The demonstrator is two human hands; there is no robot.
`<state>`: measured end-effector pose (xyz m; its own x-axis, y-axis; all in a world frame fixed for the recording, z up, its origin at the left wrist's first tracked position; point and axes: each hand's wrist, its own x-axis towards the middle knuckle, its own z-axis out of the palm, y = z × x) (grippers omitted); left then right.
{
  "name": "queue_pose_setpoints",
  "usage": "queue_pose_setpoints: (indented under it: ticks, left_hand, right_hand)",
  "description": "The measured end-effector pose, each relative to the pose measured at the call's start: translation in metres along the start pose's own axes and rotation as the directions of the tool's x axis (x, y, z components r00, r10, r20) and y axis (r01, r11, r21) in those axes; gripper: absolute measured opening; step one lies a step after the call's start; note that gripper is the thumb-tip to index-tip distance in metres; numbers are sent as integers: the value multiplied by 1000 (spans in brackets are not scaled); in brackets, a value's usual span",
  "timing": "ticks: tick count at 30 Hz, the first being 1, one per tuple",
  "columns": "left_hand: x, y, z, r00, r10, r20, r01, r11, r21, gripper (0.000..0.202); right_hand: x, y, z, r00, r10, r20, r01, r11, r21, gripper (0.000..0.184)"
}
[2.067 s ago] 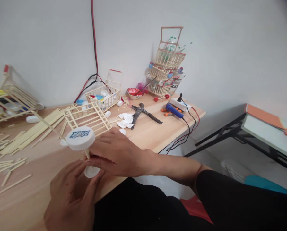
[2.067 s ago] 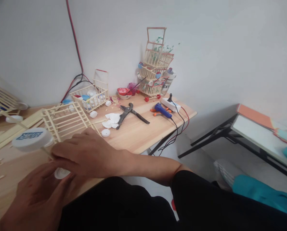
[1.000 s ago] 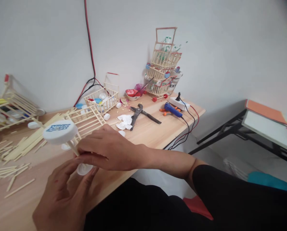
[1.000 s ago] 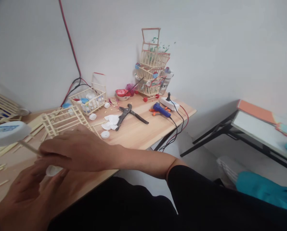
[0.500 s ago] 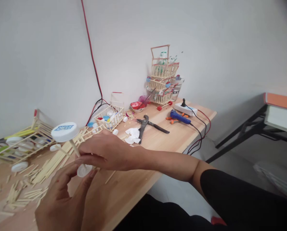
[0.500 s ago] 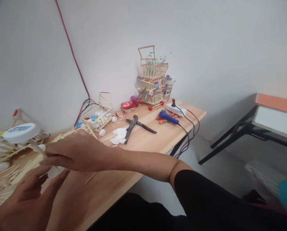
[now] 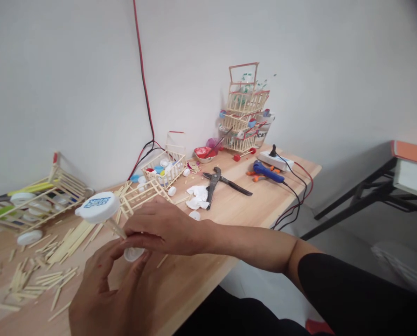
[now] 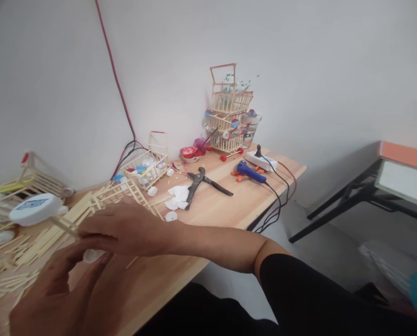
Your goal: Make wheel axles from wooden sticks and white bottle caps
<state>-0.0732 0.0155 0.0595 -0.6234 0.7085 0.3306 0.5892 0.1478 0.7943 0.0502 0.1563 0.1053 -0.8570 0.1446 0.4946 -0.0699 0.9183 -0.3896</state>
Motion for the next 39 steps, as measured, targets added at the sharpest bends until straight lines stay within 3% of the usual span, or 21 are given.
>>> queue_pose_setpoints:
  ticks: [10,19,39]
  left_hand:
    - [-1,-14,0,996,85,-32,-85,996,0,23]
    - [1,-11,-1,995,102,2,-102,995,15,29]
    - [-3,-2,1,999,38,-13,-38,999,-14,29]
  right_hand:
    - [-4,8,10,996,-38,-77,38,999,7,34]
    - [-4,8,14,997,-20,-78,18,1000,-21,36]
    - [-6,5,13,998,16,-53,-16,1000,1,31]
